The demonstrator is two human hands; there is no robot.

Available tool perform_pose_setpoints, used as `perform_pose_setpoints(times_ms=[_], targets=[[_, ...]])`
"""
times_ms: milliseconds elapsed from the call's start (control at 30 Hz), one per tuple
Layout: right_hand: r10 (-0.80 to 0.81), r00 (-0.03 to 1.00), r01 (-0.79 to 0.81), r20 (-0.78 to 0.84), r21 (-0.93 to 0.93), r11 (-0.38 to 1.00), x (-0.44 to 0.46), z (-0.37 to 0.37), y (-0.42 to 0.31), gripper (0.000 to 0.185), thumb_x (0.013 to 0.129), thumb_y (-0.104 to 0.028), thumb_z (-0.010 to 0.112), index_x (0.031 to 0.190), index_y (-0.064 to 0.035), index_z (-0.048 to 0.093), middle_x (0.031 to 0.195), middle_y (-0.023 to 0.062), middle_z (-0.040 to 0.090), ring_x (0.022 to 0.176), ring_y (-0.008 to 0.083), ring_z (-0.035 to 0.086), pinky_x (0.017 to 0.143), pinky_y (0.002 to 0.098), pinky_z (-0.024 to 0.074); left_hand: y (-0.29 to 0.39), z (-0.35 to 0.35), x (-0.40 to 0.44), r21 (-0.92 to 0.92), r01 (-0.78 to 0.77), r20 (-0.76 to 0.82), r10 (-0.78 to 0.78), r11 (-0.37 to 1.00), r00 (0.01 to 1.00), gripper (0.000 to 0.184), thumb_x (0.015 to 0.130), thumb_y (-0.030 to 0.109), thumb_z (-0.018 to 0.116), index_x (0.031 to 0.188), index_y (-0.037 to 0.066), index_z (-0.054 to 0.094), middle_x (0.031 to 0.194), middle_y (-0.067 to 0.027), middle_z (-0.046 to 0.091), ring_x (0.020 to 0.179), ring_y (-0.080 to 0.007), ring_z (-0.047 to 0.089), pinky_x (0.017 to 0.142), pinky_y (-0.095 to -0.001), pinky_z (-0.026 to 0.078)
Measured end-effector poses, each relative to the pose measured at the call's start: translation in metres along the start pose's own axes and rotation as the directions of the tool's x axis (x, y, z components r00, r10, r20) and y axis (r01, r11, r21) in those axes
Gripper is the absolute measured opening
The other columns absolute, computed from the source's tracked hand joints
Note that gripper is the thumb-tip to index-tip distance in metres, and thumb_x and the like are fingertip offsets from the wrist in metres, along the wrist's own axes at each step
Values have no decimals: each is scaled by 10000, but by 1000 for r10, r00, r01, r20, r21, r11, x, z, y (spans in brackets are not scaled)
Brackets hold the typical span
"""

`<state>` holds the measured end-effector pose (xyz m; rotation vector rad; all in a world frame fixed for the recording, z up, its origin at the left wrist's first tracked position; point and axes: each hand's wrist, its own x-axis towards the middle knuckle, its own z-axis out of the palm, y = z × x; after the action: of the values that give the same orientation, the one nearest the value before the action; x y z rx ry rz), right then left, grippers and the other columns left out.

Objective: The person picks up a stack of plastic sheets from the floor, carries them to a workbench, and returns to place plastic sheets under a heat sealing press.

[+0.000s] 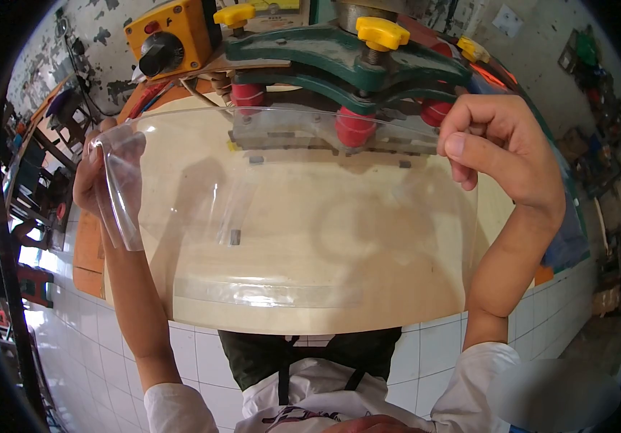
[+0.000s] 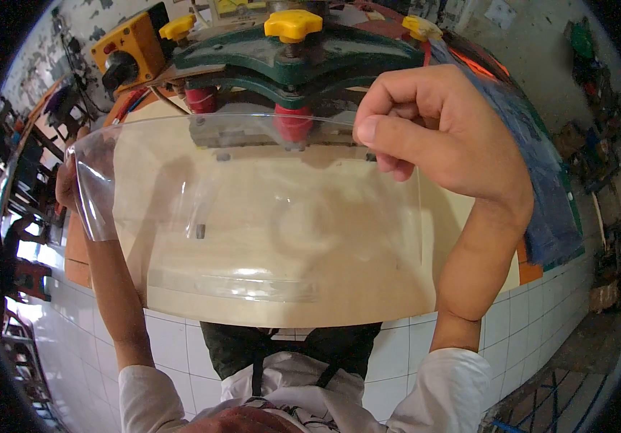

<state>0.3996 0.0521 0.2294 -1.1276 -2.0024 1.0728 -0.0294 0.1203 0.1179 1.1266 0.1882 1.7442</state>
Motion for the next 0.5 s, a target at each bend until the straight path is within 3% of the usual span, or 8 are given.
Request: perform_pose_setpoints(times_ms=[200,267,300,400,500], targets=[[-23,999,22,-42,-15,1000,-2,-3,2,143,927,-144,652,861,-19,630,674,-4,598,585,53,559,517,213,442,-2,-4,0,-8,14,32,-14,1000,999,187,807,123,613,743,86,441,827,-60,430,771,-168,440,730,-304,372],[-1,993,-12,-115,-106,994,-5,-4,0,142,928,-151,649,865,-26,628,674,-16,582,593,45,545,512,209,429,-3,-10,1,-17,22,31,-22,1000,999,187,807,124,607,734,85,439,812,-59,429,749,-166,441,695,-301,364],[-9,994,-2,-105,-105,994,-5,-7,1,142,928,-151,649,865,-26,628,674,-16,582,593,45,545,512,209,429,-4,-15,6,-92,99,184,-81,991,980,145,802,142,618,837,65,500,909,-96,512,861,-223,508,806,-360,402],[-32,992,13,-125,-152,988,-6,-15,7,140,930,-159,644,870,-33,627,691,-27,571,605,36,530,511,200,415,-3,-14,0,-4,146,265,-140,989,954,167,786,150,633,807,80,482,854,-79,478,826,-220,498,768,-350,389],[24,985,-59,-168,-205,977,-6,-20,12,137,939,-165,630,879,-42,629,719,-30,573,607,28,521,508,188,405,-6,4,-6,64,116,228,-128,991,965,207,773,180,637,759,82,456,833,-65,463,758,-195,468,714,-331,365]])
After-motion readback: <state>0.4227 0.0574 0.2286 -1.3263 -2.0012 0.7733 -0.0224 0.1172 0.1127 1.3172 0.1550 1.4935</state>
